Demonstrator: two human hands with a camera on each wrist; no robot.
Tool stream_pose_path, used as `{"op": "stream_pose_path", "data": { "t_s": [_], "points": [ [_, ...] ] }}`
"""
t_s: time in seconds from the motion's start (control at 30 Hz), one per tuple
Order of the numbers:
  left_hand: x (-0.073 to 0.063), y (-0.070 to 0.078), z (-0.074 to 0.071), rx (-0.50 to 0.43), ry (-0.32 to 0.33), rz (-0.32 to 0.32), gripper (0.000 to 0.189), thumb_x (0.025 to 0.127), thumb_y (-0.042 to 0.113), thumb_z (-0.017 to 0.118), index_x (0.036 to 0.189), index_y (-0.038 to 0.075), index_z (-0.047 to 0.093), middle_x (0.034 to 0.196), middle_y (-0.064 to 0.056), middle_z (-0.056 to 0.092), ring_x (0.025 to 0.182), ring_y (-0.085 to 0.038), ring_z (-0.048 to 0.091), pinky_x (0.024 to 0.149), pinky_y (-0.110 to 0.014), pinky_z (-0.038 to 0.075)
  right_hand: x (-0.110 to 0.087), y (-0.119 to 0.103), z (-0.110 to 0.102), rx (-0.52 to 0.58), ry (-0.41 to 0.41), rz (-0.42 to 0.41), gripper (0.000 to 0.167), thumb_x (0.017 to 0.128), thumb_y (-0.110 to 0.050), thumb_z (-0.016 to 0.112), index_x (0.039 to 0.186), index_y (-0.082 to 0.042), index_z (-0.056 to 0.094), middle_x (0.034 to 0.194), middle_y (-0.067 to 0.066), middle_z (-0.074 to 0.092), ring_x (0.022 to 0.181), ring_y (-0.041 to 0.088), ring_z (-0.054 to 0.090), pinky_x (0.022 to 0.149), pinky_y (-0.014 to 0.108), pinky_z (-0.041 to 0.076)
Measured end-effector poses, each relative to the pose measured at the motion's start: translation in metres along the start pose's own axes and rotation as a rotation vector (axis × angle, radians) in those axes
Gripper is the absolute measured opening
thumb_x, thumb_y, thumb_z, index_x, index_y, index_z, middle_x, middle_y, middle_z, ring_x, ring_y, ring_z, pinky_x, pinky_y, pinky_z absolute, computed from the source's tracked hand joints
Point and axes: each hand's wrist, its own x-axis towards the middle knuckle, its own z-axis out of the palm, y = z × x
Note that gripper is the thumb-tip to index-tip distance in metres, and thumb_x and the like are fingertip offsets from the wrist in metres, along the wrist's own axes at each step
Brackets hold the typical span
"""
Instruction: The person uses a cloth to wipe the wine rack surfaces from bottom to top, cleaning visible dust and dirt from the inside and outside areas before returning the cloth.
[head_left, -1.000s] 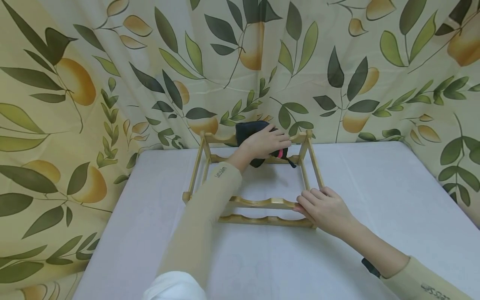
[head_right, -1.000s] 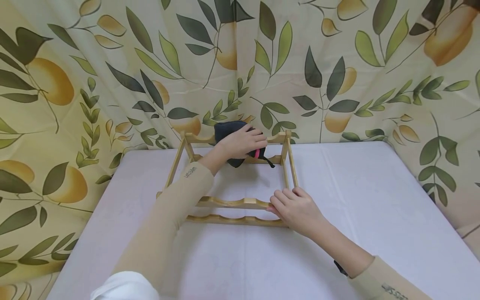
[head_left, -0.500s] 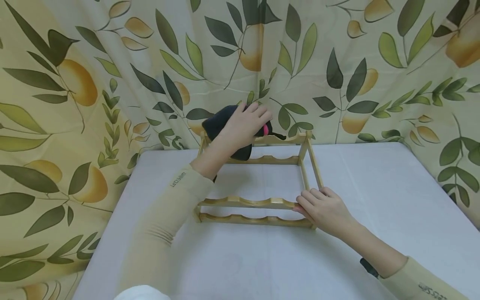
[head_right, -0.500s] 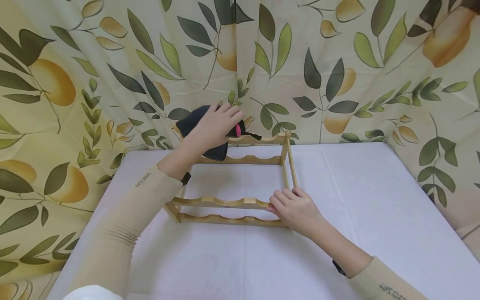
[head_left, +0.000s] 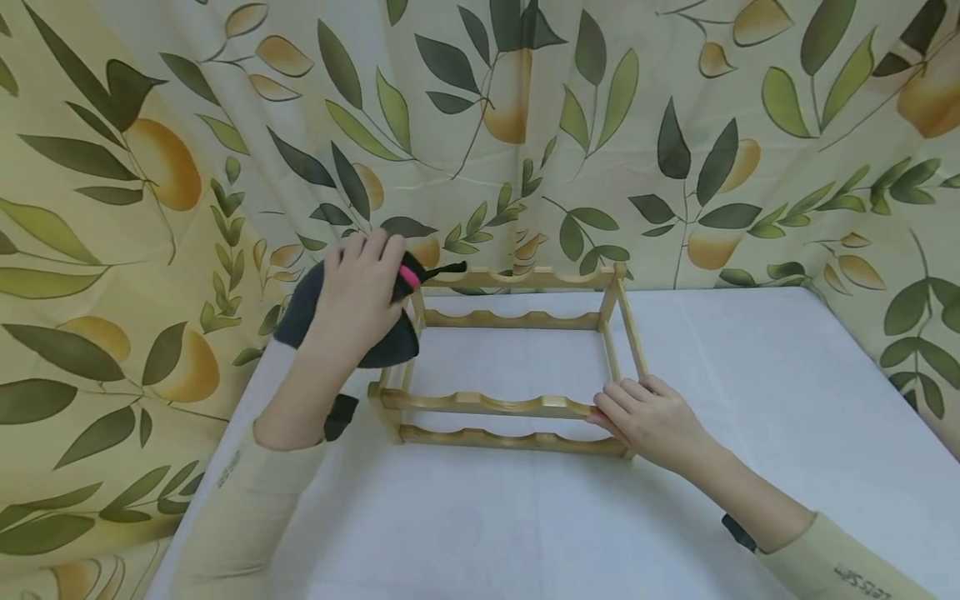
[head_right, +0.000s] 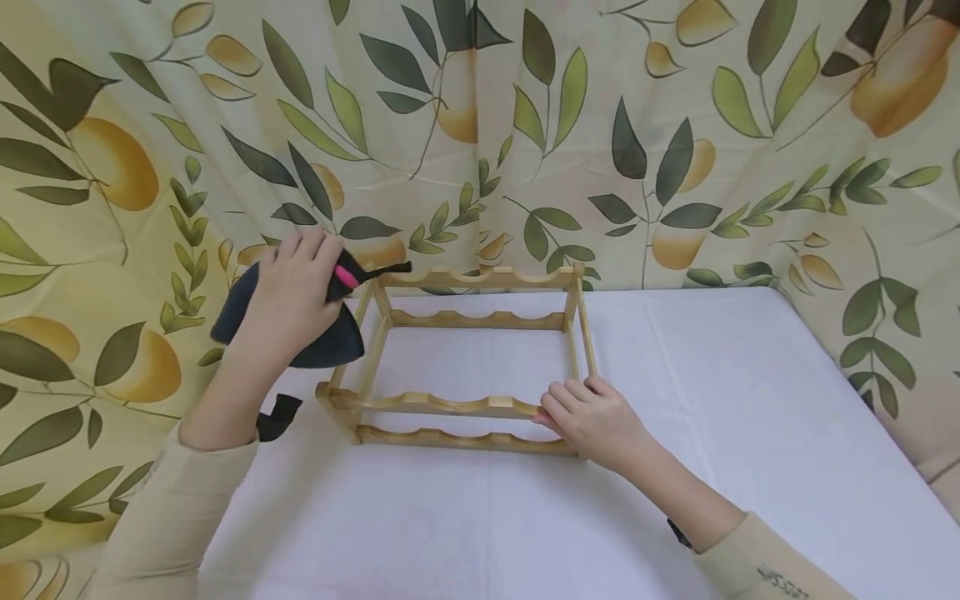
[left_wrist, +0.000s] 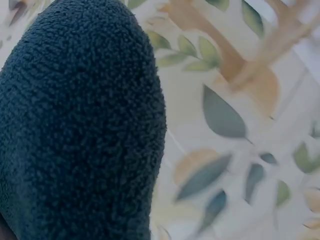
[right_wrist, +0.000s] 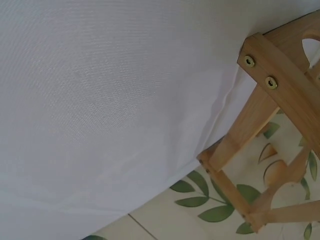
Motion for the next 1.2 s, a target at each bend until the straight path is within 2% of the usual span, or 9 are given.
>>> {"op": "stream_pose_path", "data": {
  "t_s": [0.13, 0.23, 0.4, 0.53, 0.8, 1.0, 1.2],
  "points": [
    [-0.036, -0.026, 0.002, -0.046, 0.028, -0.127, 0.045, 0.070, 0.002, 0.067, 0.107, 0.001, 0.043, 0.110, -0.017, 0.046, 0.103, -0.037, 0.038, 0.083, -0.053, 0.029, 0.001, 0.005, 0.003, 0.017, 0.042, -0.008, 0.044, 0.099, -0.037, 0.030, 0.080, -0.007, 0.056, 0.068, 0.001, 0.051, 0.058, 0.016, 0.047, 0.049, 0.030, 0.040],
    [-0.063, -0.043, 0.010, -0.066, 0.050, -0.217, 0.041, 0.070, 0.000, 0.063, 0.105, -0.001, 0.042, 0.105, -0.020, 0.044, 0.098, -0.039, 0.038, 0.081, -0.054, 0.028, 0.001, 0.009, 0.005, 0.033, 0.081, -0.003, 0.045, 0.099, -0.037, 0.030, 0.079, -0.006, 0.056, 0.067, 0.002, 0.050, 0.057, 0.017, 0.045, 0.049, 0.032, 0.039],
    [-0.101, -0.062, 0.035, -0.084, 0.066, -0.322, 0.038, 0.071, 0.001, 0.061, 0.104, -0.004, 0.043, 0.099, -0.022, 0.045, 0.093, -0.039, 0.038, 0.077, -0.054, 0.029, 0.000, 0.011, 0.007, 0.044, 0.108, -0.005, 0.042, 0.099, -0.036, 0.032, 0.079, -0.006, 0.055, 0.067, 0.001, 0.048, 0.057, 0.017, 0.044, 0.050, 0.034, 0.040],
    [-0.124, -0.066, 0.058, -0.096, 0.054, -0.374, 0.040, 0.070, 0.004, 0.065, 0.103, -0.005, 0.042, 0.096, -0.023, 0.045, 0.092, -0.040, 0.038, 0.076, -0.056, 0.030, 0.000, 0.011, 0.009, 0.059, 0.116, 0.003, 0.041, 0.099, -0.035, 0.033, 0.079, -0.006, 0.055, 0.066, 0.001, 0.047, 0.056, 0.018, 0.043, 0.051, 0.036, 0.041],
    [-0.154, -0.063, 0.091, -0.058, 0.048, -0.408, 0.038, 0.072, 0.010, 0.065, 0.096, -0.006, 0.040, 0.090, -0.023, 0.043, 0.083, -0.039, 0.040, 0.068, -0.051, 0.032, 0.000, 0.009, 0.009, 0.067, 0.110, 0.018, 0.041, 0.099, -0.035, 0.033, 0.079, -0.006, 0.055, 0.067, 0.001, 0.047, 0.056, 0.018, 0.043, 0.051, 0.036, 0.041],
    [-0.170, -0.061, 0.107, -0.008, 0.000, -0.406, 0.046, 0.069, 0.014, 0.070, 0.094, -0.009, 0.039, 0.089, -0.026, 0.041, 0.081, -0.041, 0.039, 0.065, -0.050, 0.031, 0.000, 0.009, 0.008, 0.049, 0.108, 0.020, 0.043, 0.098, -0.037, 0.033, 0.080, -0.006, 0.055, 0.068, 0.001, 0.048, 0.057, 0.017, 0.041, 0.050, 0.033, 0.036],
    [-0.182, -0.061, 0.120, -0.004, -0.045, -0.396, 0.045, 0.068, 0.015, 0.070, 0.088, -0.008, 0.037, 0.083, -0.024, 0.038, 0.078, -0.040, 0.038, 0.063, -0.050, 0.030, 0.000, 0.009, 0.008, 0.055, 0.110, 0.026, 0.041, 0.098, -0.036, 0.033, 0.080, -0.006, 0.055, 0.068, 0.000, 0.048, 0.057, 0.017, 0.042, 0.052, 0.035, 0.040]
  ]
}}
